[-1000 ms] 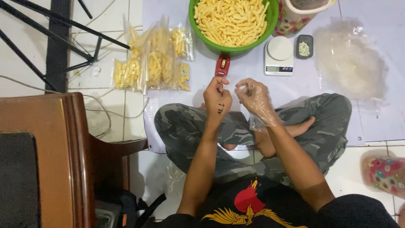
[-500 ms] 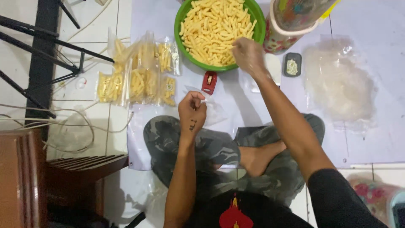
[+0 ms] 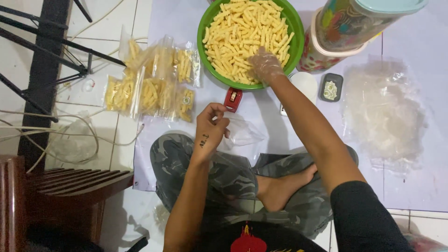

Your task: Packaging snacks from a large bowl into individual plastic bags

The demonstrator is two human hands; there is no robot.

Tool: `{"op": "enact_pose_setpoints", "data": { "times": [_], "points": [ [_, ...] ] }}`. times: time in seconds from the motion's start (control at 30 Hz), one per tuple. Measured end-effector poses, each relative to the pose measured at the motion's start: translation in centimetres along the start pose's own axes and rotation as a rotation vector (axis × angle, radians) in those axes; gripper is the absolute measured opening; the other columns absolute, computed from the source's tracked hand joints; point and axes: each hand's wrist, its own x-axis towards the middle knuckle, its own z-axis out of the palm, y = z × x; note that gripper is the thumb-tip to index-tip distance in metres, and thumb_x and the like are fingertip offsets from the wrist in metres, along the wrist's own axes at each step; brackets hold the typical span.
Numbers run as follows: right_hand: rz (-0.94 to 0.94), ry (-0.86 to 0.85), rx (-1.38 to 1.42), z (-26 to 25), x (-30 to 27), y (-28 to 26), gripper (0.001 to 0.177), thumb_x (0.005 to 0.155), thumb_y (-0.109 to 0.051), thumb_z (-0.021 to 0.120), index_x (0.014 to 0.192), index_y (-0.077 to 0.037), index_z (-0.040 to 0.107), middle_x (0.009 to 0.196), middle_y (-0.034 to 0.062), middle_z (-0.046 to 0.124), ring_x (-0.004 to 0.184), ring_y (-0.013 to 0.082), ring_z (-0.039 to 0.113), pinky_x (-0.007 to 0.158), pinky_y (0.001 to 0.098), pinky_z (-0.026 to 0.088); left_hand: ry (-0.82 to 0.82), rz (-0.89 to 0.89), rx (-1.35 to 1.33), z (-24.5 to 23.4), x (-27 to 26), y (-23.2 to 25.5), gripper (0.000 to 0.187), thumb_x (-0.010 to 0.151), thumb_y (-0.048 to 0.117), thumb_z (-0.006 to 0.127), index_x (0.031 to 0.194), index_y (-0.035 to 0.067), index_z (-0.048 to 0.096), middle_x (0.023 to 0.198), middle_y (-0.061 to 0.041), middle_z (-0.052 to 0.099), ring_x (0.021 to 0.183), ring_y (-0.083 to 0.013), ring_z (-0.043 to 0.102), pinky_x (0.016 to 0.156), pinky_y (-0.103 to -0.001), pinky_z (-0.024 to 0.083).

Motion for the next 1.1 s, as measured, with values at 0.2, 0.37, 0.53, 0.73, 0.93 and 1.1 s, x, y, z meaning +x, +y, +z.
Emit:
{"op": "enact_pose_setpoints", "data": {
  "times": [0.2, 0.37, 0.53, 0.73, 0.93, 1.1],
  "points": [
    [-0.087, 0.200, 0.064, 1.1, 1.2, 2.2, 0.039, 0.102, -0.047, 0.061, 0.123, -0.016, 0.071, 0.120, 0.0204, 0.052, 0.092, 0.0440, 0.068, 0.076, 0.0543, 0.059, -0.169, 0.110, -0.014, 0.3, 2.3, 4.4, 0.021, 0.087, -0.012, 0.061, 0.102, 0.003, 0.062, 0.085, -0.004, 0.051, 0.059, -0.0132, 0.052, 0.046, -0.027, 0.057],
    [-0.162, 0.206, 0.280, -3.1, -2.6, 3.2, 0.034, 0.113, -0.030, 0.044, 0.117, 0.000, 0.060, 0.121, 0.0248, 0.052, 0.106, 0.0429, 0.060, 0.092, 0.0578, 0.052, -0.216, 0.413, -0.010, 2.5, 6.2, 10.5, 0.021, 0.088, -0.010, 0.056, 0.101, 0.007, 0.057, 0.086, -0.001, 0.043, 0.049, -0.0092, 0.048, 0.041, -0.027, 0.053],
    [0.000, 0.222, 0.535, -6.1, -4.9, 5.5, 0.038, 0.108, -0.031, 0.058, 0.132, -0.003, 0.052, 0.123, 0.0184, 0.052, 0.105, 0.0336, 0.058, 0.084, 0.0442, 0.053, -0.088, 0.569, 0.096, 6.0, 14.5, 9.0, 0.030, 0.081, -0.013, 0.051, 0.098, 0.009, 0.062, 0.083, 0.000, 0.045, 0.053, -0.0077, 0.047, 0.040, -0.027, 0.061],
    [-0.372, 0.430, 0.587, -11.2, -12.0, 8.2, 0.033, 0.108, -0.024, 0.061, 0.123, 0.004, 0.070, 0.121, 0.0216, 0.064, 0.092, 0.0322, 0.057, 0.070, 0.0423, 0.049, -0.036, 0.679, 0.150, 7.8, 19.5, 5.5, 0.025, 0.084, -0.006, 0.052, 0.096, 0.012, 0.064, 0.082, -0.001, 0.048, 0.049, -0.0086, 0.039, 0.038, -0.027, 0.054],
    [-0.425, 0.370, -0.013, -13.7, -15.4, 6.1, 0.022, 0.111, -0.022, 0.057, 0.125, -0.007, 0.065, 0.091, 0.0165, 0.072, 0.072, 0.0289, 0.073, 0.064, 0.0426, 0.065, -0.127, 0.512, 0.134, 9.0, 17.6, 5.3, 0.026, 0.085, -0.006, 0.053, 0.100, 0.013, 0.063, 0.084, -0.001, 0.047, 0.047, -0.0089, 0.046, 0.040, -0.028, 0.059],
    [-0.146, 0.069, -0.220, -14.7, -15.4, 1.6, 0.036, 0.108, -0.027, 0.044, 0.126, -0.001, 0.063, 0.104, 0.0231, 0.067, 0.097, 0.0402, 0.069, 0.076, 0.0539, 0.060, -0.206, 0.434, 0.119, 8.6, 16.2, 5.1, 0.032, 0.080, -0.007, 0.055, 0.104, 0.012, 0.063, 0.086, -0.001, 0.046, 0.053, -0.0102, 0.051, 0.044, -0.027, 0.060]
  ]
}}
